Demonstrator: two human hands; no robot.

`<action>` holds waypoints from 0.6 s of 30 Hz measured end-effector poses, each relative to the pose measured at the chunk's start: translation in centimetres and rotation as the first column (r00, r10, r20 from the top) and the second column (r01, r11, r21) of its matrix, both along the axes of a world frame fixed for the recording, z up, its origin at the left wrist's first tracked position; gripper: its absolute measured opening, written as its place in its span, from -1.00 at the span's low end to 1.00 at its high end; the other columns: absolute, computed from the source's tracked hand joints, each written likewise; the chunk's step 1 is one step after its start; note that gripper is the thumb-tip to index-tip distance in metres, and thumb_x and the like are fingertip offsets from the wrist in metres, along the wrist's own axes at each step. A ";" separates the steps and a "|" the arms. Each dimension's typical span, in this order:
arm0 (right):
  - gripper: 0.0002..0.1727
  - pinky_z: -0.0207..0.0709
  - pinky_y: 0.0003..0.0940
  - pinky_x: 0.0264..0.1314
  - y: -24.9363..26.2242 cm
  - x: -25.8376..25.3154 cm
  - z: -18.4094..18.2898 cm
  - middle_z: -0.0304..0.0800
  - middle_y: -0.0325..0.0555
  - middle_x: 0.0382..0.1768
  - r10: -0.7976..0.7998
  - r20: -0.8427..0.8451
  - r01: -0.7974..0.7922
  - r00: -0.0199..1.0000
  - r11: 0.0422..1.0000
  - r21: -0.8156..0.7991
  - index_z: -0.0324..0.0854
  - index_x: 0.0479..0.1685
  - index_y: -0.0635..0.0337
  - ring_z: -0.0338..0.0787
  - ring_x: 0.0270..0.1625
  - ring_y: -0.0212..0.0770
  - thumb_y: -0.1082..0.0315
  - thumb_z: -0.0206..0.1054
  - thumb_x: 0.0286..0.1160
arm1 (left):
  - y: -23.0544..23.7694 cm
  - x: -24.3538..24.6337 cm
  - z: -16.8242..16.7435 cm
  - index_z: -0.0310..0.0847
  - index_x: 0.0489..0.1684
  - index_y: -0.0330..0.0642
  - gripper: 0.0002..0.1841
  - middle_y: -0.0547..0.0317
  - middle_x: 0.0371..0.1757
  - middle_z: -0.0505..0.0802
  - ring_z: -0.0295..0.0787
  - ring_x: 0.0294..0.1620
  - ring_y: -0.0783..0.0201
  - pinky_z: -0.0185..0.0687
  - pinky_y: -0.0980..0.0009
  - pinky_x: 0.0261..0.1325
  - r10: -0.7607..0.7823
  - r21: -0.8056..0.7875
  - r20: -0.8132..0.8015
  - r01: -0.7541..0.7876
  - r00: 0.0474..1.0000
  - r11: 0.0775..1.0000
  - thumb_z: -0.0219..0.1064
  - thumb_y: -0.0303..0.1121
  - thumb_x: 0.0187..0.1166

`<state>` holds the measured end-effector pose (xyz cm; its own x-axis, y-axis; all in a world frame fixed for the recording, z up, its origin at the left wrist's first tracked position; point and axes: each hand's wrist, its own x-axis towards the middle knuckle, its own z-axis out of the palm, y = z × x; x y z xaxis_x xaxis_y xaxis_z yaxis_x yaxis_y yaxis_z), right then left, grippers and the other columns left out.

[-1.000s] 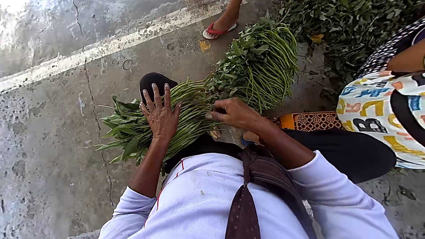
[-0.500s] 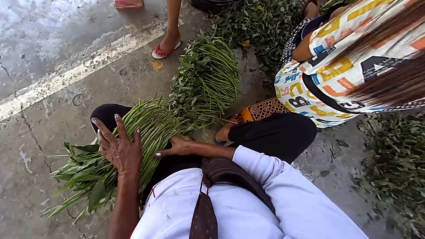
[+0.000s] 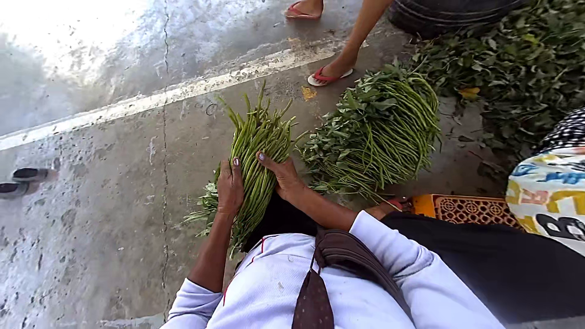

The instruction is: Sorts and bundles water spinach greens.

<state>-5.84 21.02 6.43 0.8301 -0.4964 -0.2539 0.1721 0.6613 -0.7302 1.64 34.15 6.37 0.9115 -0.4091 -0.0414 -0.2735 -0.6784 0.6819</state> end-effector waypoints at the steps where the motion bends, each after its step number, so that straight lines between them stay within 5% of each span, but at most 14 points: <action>1: -0.40 0.75 -0.24 0.27 0.1 -0.2 0.0 0.81 -0.01 0.07 -0.022 0.005 0.022 1.000 1.000 -0.014 0.43 0.41 0.28 0.85 0.10 -0.24 0.41 0.57 0.38 | 0.1 -0.2 0.3 0.39 0.55 -0.35 -0.18 -0.37 0.42 0.66 0.59 0.48 -0.24 0.41 -0.32 0.47 -0.034 0.020 -0.011 0.034 0.999 0.999 -0.46 0.22 0.84; 3: -0.41 0.75 -0.29 0.27 0.0 -0.7 0.0 0.81 -0.05 0.05 -0.062 0.017 0.062 0.998 0.997 -0.037 0.43 0.39 0.27 0.85 0.09 -0.28 0.40 0.57 0.38 | 0.7 -0.1 1.2 0.35 0.56 -0.36 -0.10 -0.36 0.48 0.59 0.53 0.55 -0.22 0.37 -0.29 0.52 -0.149 0.017 -0.071 0.151 0.986 0.988 -0.50 0.31 0.78; 5: -0.42 0.75 -0.30 0.29 -0.3 -1.4 -0.1 0.81 -0.07 0.05 -0.078 0.042 0.080 0.996 0.995 -0.063 0.42 0.38 0.27 0.85 0.10 -0.30 0.38 0.56 0.40 | 2.0 0.9 2.7 0.06 0.81 -0.32 -0.01 -0.30 0.71 0.41 0.33 0.74 -0.09 0.19 -0.14 0.74 -0.348 -0.017 -0.229 0.354 0.909 0.935 -0.31 0.44 0.69; 7: -0.43 0.75 -0.30 0.27 -0.6 -1.8 -0.2 0.82 -0.10 0.02 -0.069 0.061 0.073 0.996 0.995 -0.070 0.44 0.35 0.26 0.85 0.08 -0.31 0.36 0.57 0.38 | 2.7 2.1 3.7 -0.09 0.86 -0.23 0.24 -0.16 0.65 0.50 0.46 0.63 0.12 0.39 0.06 0.65 -0.469 -0.074 -0.371 0.478 0.801 0.875 0.34 0.47 0.28; 9: -0.44 0.76 -0.30 0.25 -0.7 -2.1 0.3 0.83 -0.11 0.00 -0.044 0.072 0.049 0.996 0.997 -0.061 0.46 0.33 0.23 0.86 0.05 -0.31 0.34 0.58 0.37 | 2.2 2.6 3.9 -0.09 0.83 -0.13 0.42 0.04 0.48 0.66 0.63 0.45 0.33 0.58 0.25 0.52 -0.515 -0.118 -0.439 0.521 0.736 0.845 0.79 0.21 -0.18; 12: -0.42 0.75 -0.28 0.28 -1.1 -2.1 0.9 0.82 -0.08 0.03 -0.019 0.052 0.023 0.998 0.997 -0.078 0.46 0.37 0.24 0.85 0.09 -0.28 0.34 0.58 0.38 | 1.3 2.6 3.0 0.09 0.73 -0.10 0.33 0.08 0.26 0.80 0.78 0.26 0.33 0.73 0.23 0.37 -0.527 -0.164 -0.418 0.509 0.740 0.845 0.90 -0.04 -0.29; 18: -0.32 0.69 -0.32 0.41 -1.4 -2.8 2.0 0.79 -0.02 0.17 -0.021 -0.004 0.020 1.000 0.971 -0.238 0.42 0.47 0.29 0.81 0.24 -0.27 0.31 0.61 0.37 | 0.6 2.7 2.1 0.21 0.64 -0.07 0.19 0.25 0.21 0.83 0.81 0.18 0.45 0.76 0.44 0.29 -0.618 -0.391 -0.410 0.483 0.671 0.783 0.88 -0.35 -0.26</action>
<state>-8.64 19.66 8.42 0.8180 -0.5601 -0.1312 0.1789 0.4645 -0.8673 4.31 34.73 8.50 0.3905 -0.8867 -0.2474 -0.1274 -0.3183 0.9394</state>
